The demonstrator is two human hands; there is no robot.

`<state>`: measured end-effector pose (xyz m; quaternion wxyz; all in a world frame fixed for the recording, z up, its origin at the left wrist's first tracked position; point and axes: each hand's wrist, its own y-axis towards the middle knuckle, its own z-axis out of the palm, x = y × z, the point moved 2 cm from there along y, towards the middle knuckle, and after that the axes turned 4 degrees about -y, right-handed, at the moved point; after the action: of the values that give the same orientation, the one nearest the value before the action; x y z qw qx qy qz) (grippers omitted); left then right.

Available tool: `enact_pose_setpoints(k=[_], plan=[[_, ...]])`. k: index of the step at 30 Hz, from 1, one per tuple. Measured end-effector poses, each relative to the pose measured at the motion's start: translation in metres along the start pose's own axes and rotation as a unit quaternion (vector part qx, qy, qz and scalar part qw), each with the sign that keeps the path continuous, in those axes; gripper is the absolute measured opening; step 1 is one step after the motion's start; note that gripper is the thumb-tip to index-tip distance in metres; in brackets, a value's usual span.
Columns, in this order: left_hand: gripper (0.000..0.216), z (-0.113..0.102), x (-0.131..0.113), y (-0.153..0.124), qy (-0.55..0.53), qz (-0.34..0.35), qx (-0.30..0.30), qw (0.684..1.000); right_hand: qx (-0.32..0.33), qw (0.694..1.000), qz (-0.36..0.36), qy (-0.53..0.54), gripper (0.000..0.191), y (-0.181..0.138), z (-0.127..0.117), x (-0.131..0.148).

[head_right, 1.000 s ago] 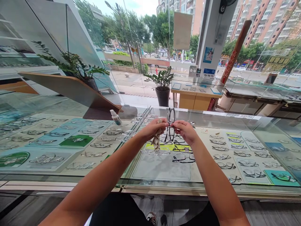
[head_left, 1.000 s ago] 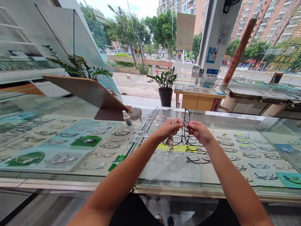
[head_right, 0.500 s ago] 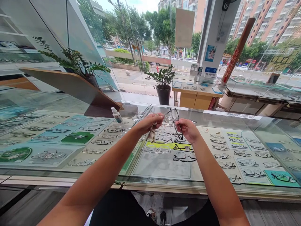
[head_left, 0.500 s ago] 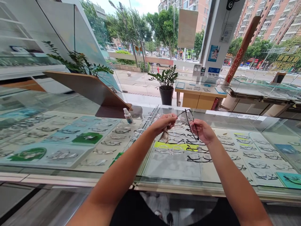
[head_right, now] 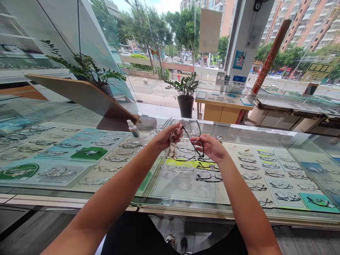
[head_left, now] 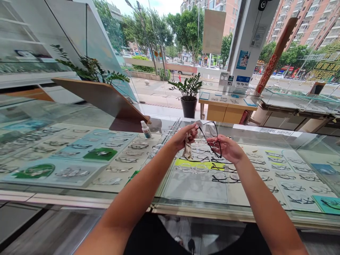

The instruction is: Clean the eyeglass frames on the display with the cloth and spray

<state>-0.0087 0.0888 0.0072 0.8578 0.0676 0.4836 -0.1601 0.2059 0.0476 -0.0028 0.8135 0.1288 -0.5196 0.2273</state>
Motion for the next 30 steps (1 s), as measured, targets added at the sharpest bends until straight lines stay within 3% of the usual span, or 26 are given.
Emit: enact_pose_setpoints(k=[3, 6, 10, 14, 21, 30], plan=[[0.022, 0.002, -0.005, -0.003, -0.149, -0.025, -0.004, 0.988, 0.016, 1.0, -0.007, 0.017, 0.02, -0.001, 0.001, -0.001], [0.03, 0.006, -0.007, -0.007, -0.259, -0.017, 0.005, 0.966, 0.03, 0.999, -0.018, 0.042, 0.021, -0.002, 0.003, -0.001], [0.04, 0.01, -0.007, -0.011, -0.297, 0.018, 0.037, 0.954, 0.046, 0.996, -0.034, 0.067, 0.023, -0.005, 0.009, 0.001], [0.033, 0.011, -0.003, -0.012, -0.249, 0.027, 0.05, 0.967, 0.05, 0.995, -0.053, 0.062, 0.023, -0.007, 0.013, 0.003], [0.051, 0.024, 0.022, -0.012, -0.001, 0.006, 0.047, 0.999, 0.023, 0.996, -0.071, 0.048, 0.025, -0.005, 0.013, 0.0], [0.06, 0.024, 0.025, -0.004, 0.022, 0.084, -0.006, 0.996, -0.001, 0.997, -0.079, 0.019, 0.027, -0.005, 0.013, 0.0]])
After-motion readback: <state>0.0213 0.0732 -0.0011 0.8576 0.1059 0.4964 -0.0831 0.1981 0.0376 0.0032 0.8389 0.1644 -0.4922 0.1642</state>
